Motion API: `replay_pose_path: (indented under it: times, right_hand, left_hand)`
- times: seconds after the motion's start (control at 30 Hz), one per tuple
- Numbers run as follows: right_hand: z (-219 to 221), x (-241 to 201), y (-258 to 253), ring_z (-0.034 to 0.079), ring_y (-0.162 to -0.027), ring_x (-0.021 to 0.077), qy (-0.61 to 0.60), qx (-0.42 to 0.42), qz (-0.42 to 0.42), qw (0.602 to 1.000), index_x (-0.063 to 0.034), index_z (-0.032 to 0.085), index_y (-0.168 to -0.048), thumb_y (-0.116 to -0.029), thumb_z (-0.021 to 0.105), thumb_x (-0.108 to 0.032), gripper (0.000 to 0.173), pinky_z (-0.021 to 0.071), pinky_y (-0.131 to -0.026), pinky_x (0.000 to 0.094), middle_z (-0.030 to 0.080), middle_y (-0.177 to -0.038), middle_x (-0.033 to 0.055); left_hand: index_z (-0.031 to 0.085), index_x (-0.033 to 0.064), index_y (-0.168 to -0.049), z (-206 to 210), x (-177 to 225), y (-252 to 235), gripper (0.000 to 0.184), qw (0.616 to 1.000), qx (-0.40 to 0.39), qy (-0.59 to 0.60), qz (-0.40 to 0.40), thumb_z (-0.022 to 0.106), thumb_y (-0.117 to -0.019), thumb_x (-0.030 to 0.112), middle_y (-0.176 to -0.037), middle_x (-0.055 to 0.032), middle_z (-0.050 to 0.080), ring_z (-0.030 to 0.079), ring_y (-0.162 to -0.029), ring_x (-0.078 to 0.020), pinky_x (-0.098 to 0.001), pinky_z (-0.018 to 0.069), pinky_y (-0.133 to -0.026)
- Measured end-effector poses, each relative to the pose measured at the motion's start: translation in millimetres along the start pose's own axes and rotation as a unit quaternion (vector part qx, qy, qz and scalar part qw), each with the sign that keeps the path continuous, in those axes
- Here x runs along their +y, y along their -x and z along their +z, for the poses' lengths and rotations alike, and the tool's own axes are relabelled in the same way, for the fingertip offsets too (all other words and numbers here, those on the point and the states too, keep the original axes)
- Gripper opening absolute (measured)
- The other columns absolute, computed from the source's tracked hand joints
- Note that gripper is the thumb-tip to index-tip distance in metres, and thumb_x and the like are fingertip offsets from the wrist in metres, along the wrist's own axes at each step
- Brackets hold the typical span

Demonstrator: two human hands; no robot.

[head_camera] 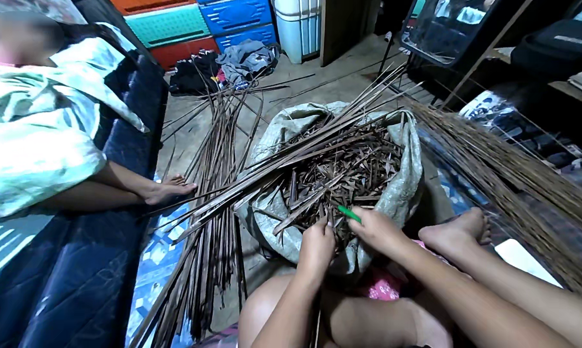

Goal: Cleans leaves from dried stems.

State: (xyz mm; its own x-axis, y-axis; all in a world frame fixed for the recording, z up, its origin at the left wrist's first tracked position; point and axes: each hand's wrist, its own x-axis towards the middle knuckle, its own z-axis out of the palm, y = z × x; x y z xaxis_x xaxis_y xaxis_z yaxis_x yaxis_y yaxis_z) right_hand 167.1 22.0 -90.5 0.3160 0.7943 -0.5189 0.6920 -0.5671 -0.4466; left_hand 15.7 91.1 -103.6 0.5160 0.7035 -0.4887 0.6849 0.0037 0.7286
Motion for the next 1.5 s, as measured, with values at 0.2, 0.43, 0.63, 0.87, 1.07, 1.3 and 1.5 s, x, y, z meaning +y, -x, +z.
replay_pose_path:
  times: [0.2,0.43,0.63,0.87,1.07,1.3,1.5]
  right_hand:
    - [26.5,1.7,22.6,0.065,-0.083,0.0352,-0.044,-0.043,-0.07,0.996,-0.0028,0.063,-0.108,-0.1069,0.048,-0.03,0.031,0.0505,-0.075,0.0563,0.065,-0.085,0.018]
    - [20.2,3.2,-4.6,0.056,-0.074,0.0185,-0.31,0.038,-0.004,0.95,0.0016,0.059,-0.128,-0.1111,0.048,-0.03,0.037,0.05,-0.072,0.0377,0.059,-0.09,0.0117]
    - [6.9,-3.4,-40.9,0.042,-0.055,0.0075,-0.392,0.074,0.013,0.917,-0.0011,0.062,-0.113,-0.1097,0.05,-0.021,0.024,0.0391,-0.053,0.0247,0.048,-0.073,-0.0002]
    - [8.6,-5.8,-1.3,0.061,-0.082,0.0288,-0.147,0.025,-0.055,0.987,-0.0005,0.063,-0.116,-0.1091,0.049,-0.029,0.032,0.05,-0.078,0.0507,0.063,-0.091,0.0163]
    - [20.4,-16.2,41.5,0.07,-0.102,0.0406,0.06,-0.032,-0.013,0.998,-0.0019,0.061,-0.119,-0.1087,0.045,-0.027,0.031,0.0537,-0.085,0.0585,0.07,-0.103,0.0221]
    - [14.6,-4.0,-6.8,0.067,-0.114,0.0435,0.081,0.025,0.074,0.994,-0.0013,0.058,-0.131,-0.1101,0.043,-0.028,0.037,0.0524,-0.093,0.0613,0.069,-0.12,0.025]
    - [-6.8,5.7,-9.7,0.067,-0.111,0.0422,0.011,0.036,0.07,0.997,-0.001,0.061,-0.126,-0.1097,0.045,-0.028,0.036,0.0509,-0.093,0.0616,0.069,-0.115,0.0253]
  left_hand:
    - [0.068,0.0012,-0.118,-1.3,0.0,1.3,0.033,1.0,0.012,-0.009,-0.016,0.042,-0.11,0.019,-0.092,-0.0126,0.069,0.067,-0.081,-0.0221,-0.0416,0.0543,-0.078]
    - [0.068,0.0046,-0.126,0.9,4.3,5.1,0.03,0.998,-0.056,-0.017,0.006,0.051,-0.1067,0.02,-0.098,-0.0133,0.071,0.068,-0.083,-0.0218,-0.0431,0.055,-0.081]
    - [0.065,0.0075,-0.133,3.7,3.4,6.9,0.033,0.998,-0.064,-0.014,0.008,0.051,-0.1062,0.019,-0.089,-0.008,0.071,0.066,-0.07,-0.0159,-0.0362,0.0558,-0.07]
    - [0.057,0.0039,-0.142,0.8,1.5,5.0,0.039,0.999,-0.038,-0.022,0.005,0.039,-0.1109,0.019,-0.096,-0.0161,0.069,0.067,-0.076,-0.0247,-0.0432,0.056,-0.076]
    - [0.051,0.0044,-0.147,1.3,6.5,8.4,0.042,0.998,-0.024,-0.057,-0.01,0.037,-0.1101,0.017,-0.098,-0.0175,0.067,0.066,-0.079,-0.0267,-0.0442,0.055,-0.077]
    - [0.043,0.005,-0.155,4.7,5.1,8.4,0.046,0.998,-0.024,-0.065,-0.002,0.036,-0.1112,0.017,-0.105,-0.0193,0.071,0.069,-0.088,-0.0289,-0.0454,0.0552,-0.086]
    - [0.046,0.0034,-0.153,3.1,2.0,3.9,0.045,0.999,-0.018,-0.046,-0.005,0.035,-0.1122,0.019,-0.102,-0.0181,0.071,0.069,-0.086,-0.0274,-0.0442,0.0555,-0.084]
